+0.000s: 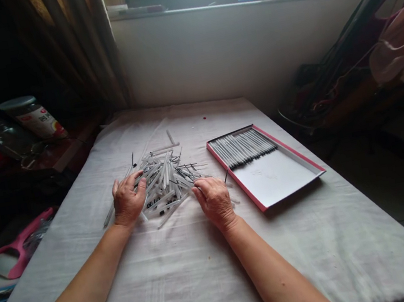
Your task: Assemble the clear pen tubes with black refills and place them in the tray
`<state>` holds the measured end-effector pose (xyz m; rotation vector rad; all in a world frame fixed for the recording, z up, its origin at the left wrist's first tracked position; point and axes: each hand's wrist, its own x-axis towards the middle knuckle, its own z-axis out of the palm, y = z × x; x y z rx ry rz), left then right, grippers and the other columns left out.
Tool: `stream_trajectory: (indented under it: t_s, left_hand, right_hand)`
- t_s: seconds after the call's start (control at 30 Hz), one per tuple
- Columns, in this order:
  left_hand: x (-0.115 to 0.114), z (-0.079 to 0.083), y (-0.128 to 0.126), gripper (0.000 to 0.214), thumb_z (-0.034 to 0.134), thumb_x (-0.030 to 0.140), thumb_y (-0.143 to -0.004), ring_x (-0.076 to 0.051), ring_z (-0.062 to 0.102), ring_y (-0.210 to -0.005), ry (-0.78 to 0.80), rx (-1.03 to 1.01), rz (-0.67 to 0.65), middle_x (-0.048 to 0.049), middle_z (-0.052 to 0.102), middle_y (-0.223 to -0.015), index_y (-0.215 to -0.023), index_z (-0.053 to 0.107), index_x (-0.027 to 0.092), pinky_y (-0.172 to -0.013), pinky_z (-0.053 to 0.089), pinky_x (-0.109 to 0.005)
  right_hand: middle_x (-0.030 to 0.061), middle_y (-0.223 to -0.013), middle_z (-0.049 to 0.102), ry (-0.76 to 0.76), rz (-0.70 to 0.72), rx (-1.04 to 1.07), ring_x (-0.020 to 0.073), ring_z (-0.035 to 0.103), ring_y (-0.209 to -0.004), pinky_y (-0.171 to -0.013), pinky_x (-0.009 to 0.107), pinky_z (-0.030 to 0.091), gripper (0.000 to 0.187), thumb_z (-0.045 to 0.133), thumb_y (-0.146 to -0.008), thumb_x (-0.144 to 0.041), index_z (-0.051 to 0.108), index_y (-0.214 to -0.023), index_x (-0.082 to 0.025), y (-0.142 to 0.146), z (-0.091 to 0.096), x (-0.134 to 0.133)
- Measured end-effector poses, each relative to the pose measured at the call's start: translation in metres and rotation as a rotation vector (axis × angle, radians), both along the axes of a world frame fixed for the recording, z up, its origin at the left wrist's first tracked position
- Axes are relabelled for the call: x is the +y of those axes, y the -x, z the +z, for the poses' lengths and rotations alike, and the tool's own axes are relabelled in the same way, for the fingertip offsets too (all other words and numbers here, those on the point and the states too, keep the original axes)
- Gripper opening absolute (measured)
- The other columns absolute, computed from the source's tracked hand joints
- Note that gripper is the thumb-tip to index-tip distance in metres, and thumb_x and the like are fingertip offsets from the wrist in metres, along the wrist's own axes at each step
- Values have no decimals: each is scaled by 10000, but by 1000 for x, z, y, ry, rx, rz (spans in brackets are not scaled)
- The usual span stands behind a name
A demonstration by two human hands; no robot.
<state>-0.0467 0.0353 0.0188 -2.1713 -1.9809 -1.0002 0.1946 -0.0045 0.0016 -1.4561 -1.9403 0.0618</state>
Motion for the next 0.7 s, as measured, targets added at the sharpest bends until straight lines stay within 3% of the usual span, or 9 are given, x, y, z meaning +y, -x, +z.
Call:
stream_trajectory:
  t_s: [0.1,0.23,0.3,0.4,0.47,0.57,0.7]
  left_hand:
    - [-31,-1,-1,318,462,319,-938,-243,563,-1215,-111,87,-185,-85,652,-1258,-1222,587,248,-1131,286,-487]
    - [-64,-7,-12,355,561,281,-900,-269,495,-1296,-219,237,-424,-66,615,-1319,-1251,586,326,-1126,303,-511]
    - [-68,-9,-17,338,550,259,-911,-252,565,-1216,-222,264,-527,-41,678,-1224,-1234,596,346,-1118,314,-514]
    - [-64,-13,-18,276,493,238,-941,-205,676,-946,-166,229,-569,-29,751,-992,-1156,643,323,-1036,416,-474]
    - [-59,-14,-16,253,469,247,-951,-192,680,-847,-130,186,-549,-41,753,-918,-1101,669,287,-921,497,-414]
    - [-55,-16,-11,240,465,273,-953,-200,675,-858,-136,107,-497,-62,744,-909,-1066,676,254,-812,536,-360]
    - [-52,-17,-8,227,470,273,-947,-195,673,-858,-170,19,-472,-62,733,-885,-1060,666,249,-814,544,-347]
  right_hand:
    - [86,-926,735,96,3,58,184,673,-850,-809,275,471,359,364,-983,-352,684,-1008,-193,-2,3,-8]
    - [58,-813,728,127,190,59,162,667,-755,-740,243,474,309,451,-955,-376,707,-908,-210,11,5,-24]
    - [48,-779,719,132,243,97,153,658,-725,-729,235,478,298,456,-953,-368,706,-908,-211,18,7,-29]
    - [51,-791,720,136,264,152,153,663,-737,-742,235,491,337,413,-964,-361,706,-908,-205,18,10,-29]
    - [68,-841,729,122,188,167,164,673,-782,-764,243,498,380,366,-974,-351,709,-926,-195,5,14,-23]
    - [89,-987,726,103,-74,77,197,672,-886,-809,275,498,350,393,-954,-322,705,-1033,-187,-28,20,-13]
    - [73,-1104,696,293,-321,-235,212,670,-813,-699,296,489,350,445,-900,-215,695,-1143,-244,-61,27,-6]
